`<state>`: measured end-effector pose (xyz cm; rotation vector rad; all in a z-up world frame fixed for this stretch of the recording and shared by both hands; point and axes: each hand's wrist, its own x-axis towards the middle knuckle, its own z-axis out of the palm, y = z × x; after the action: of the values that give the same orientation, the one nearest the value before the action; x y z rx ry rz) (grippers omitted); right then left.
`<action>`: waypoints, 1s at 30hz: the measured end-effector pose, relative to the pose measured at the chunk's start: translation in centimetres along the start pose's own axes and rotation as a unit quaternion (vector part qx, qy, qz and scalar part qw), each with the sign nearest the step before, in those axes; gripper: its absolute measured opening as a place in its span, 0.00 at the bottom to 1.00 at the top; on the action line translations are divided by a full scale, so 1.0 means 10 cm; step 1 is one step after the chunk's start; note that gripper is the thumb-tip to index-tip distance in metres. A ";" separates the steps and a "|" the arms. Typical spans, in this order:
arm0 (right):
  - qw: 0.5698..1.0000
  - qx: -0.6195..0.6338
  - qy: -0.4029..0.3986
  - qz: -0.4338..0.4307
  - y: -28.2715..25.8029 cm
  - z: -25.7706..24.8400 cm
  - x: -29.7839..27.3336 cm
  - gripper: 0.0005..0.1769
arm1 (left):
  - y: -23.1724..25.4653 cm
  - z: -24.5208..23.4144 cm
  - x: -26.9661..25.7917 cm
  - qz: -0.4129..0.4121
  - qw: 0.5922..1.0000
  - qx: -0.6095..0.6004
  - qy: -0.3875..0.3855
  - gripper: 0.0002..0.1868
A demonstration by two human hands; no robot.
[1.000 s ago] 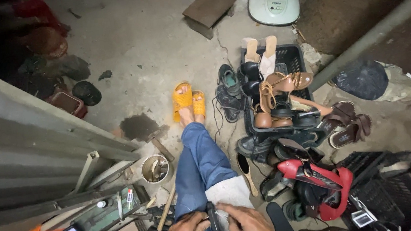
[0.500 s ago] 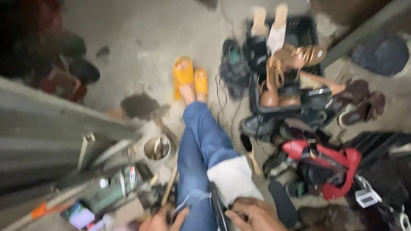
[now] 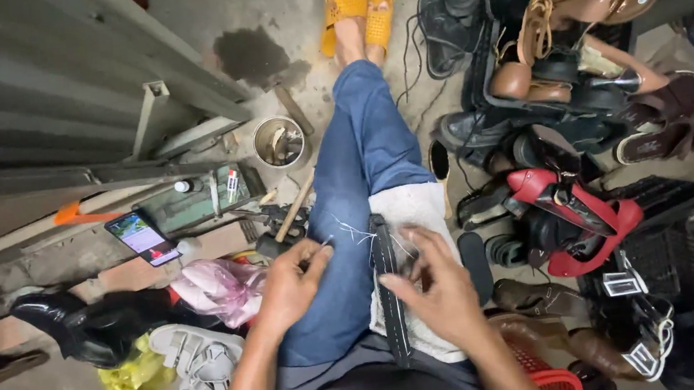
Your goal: The person is sewing a black sandal using a needle and white thread. They are sitting on the floor in a cluttered room, holding the sandal on their lap while stitching the sole. The camera is unstable and frequently moves, obscuring the view of the task.
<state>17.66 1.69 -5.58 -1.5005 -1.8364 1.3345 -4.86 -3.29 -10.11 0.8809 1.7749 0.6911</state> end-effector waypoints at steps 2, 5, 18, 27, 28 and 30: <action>0.995 -0.095 -0.012 -0.021 0.12 0.12 0.00 0.37 | 0.09 0.05 0.01 0.033 0.999 0.039 0.007 0.09; 0.980 -0.195 0.004 -0.046 0.16 0.24 -0.03 0.34 | 0.15 0.24 0.02 0.072 0.991 0.111 0.020 0.14; 0.972 -0.225 -0.060 0.040 0.35 0.36 -0.01 0.31 | 0.05 0.32 -0.30 0.194 0.972 0.128 -0.038 0.10; 0.986 -0.154 -0.005 0.063 0.25 0.16 -0.11 0.24 | 0.22 0.37 0.05 0.060 0.961 0.255 -0.088 0.11; 0.986 -0.154 -0.004 0.065 0.29 0.16 -0.15 0.24 | 0.20 0.42 0.06 0.061 0.961 0.255 -0.091 0.11; 0.989 -0.126 -0.001 0.079 0.35 0.16 -0.21 0.24 | 0.20 0.53 0.10 0.109 0.973 0.184 -0.085 0.15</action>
<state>18.89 -0.98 -8.77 -1.8068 -1.9833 1.2057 0.36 -1.05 -10.89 1.3615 1.6923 0.4106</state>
